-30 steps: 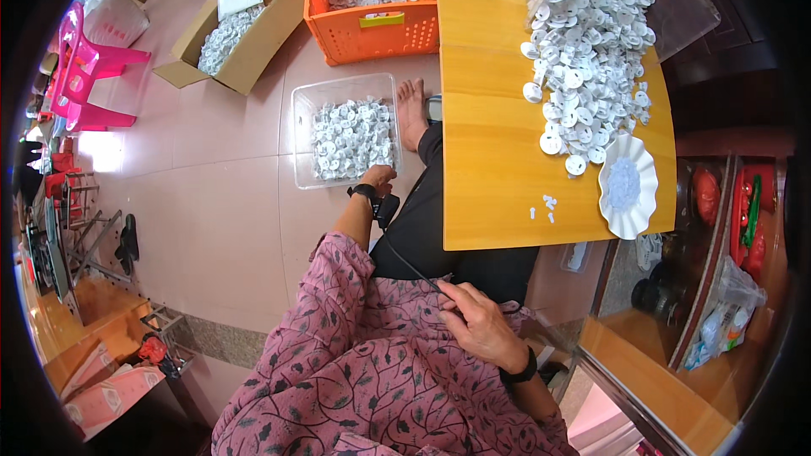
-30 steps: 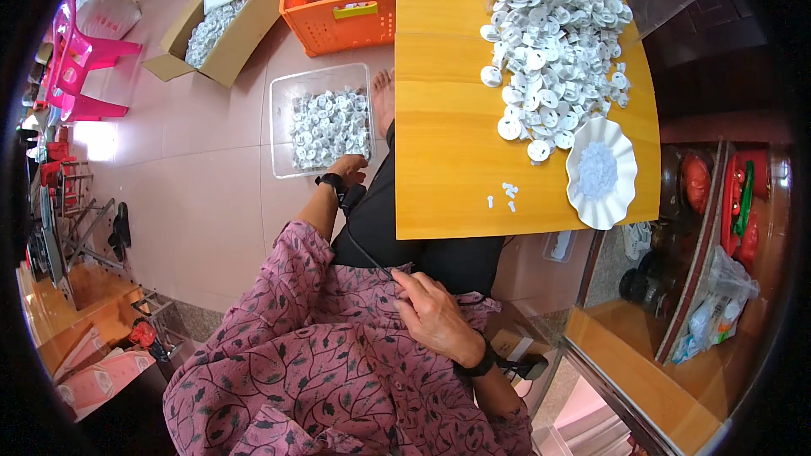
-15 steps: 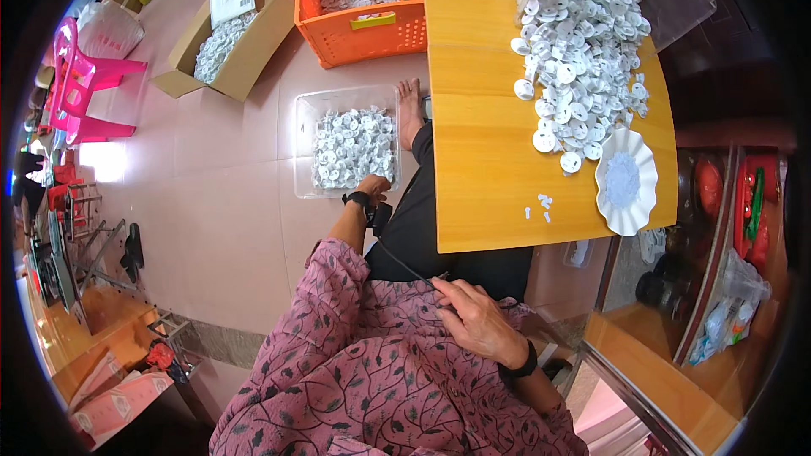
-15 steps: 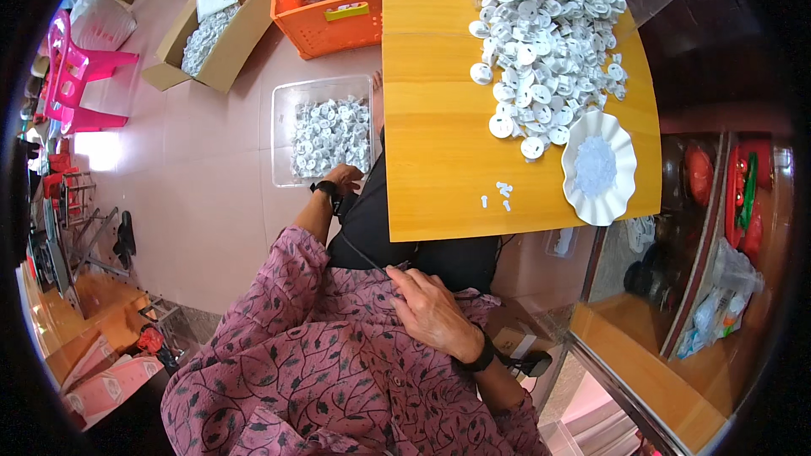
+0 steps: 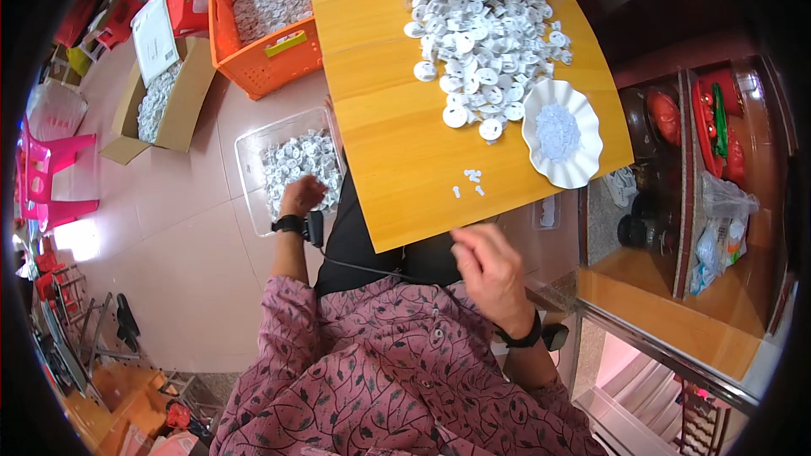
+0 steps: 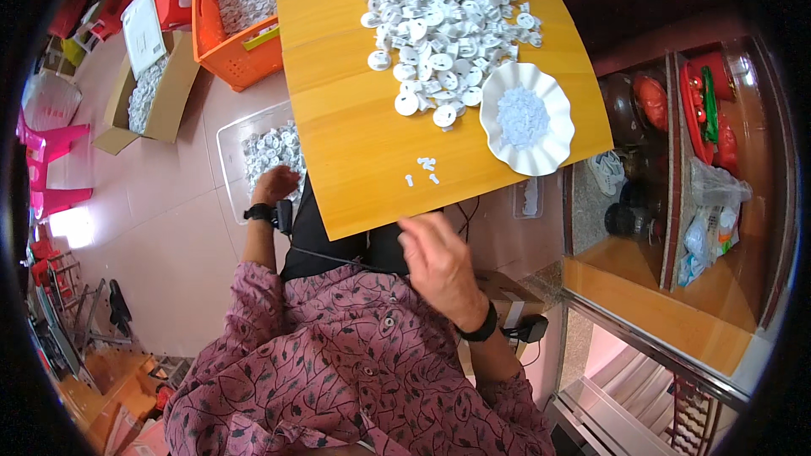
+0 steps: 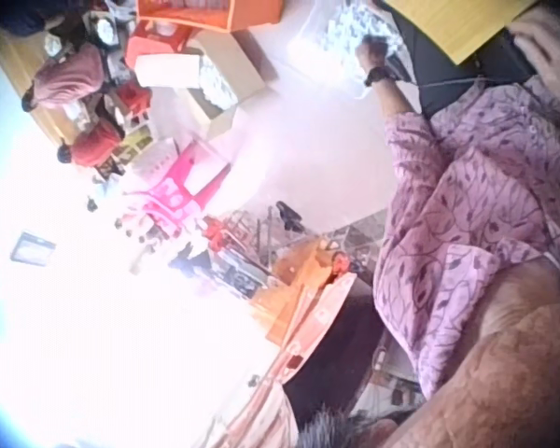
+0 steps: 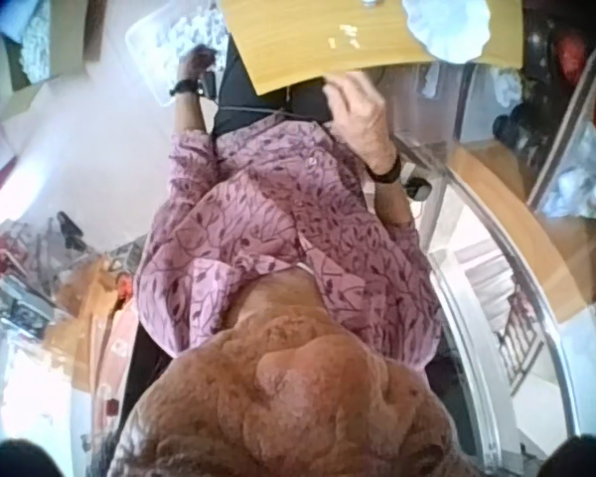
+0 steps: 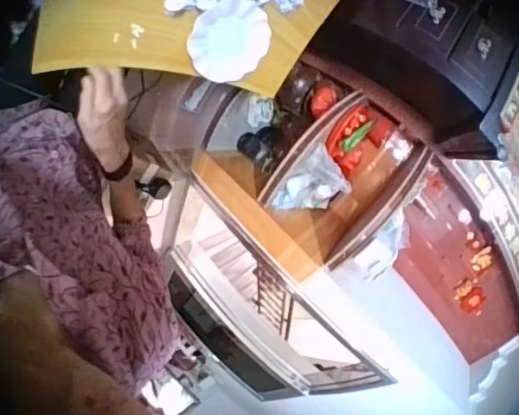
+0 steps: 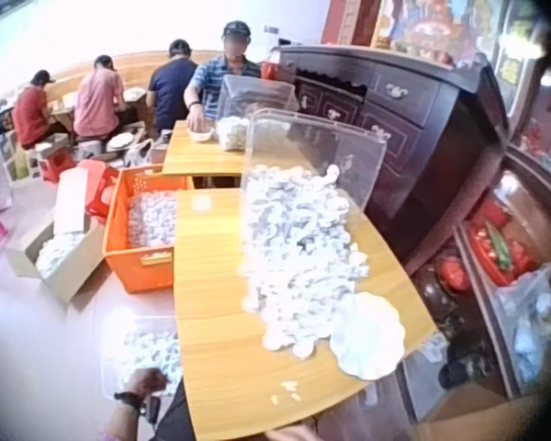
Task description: The recorder is manual assembling small white plastic components by snapping pieces together.
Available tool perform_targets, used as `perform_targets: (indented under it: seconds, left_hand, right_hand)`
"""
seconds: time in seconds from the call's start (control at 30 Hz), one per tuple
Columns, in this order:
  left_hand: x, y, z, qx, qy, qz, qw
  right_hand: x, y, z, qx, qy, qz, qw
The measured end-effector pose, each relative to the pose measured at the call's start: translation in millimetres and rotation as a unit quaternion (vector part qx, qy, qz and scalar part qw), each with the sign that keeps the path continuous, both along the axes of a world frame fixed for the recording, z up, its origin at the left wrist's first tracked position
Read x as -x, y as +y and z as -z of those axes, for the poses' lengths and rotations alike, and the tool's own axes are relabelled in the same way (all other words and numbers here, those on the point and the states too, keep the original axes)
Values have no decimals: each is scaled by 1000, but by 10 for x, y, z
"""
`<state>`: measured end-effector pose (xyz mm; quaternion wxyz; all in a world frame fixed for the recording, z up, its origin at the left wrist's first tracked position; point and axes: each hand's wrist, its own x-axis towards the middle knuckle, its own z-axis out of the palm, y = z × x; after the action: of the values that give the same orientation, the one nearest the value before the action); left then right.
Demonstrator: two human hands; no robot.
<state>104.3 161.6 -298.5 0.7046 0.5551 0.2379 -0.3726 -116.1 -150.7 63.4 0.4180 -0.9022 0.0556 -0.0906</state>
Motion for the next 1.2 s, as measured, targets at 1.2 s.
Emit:
perform_targets:
  seconds: [1.2]
  left_hand:
    - [350, -2416, -3194, -230, -617, 229, 717]
  right_hand:
    - [-246, -396, 488, 89, -109, 127, 982]
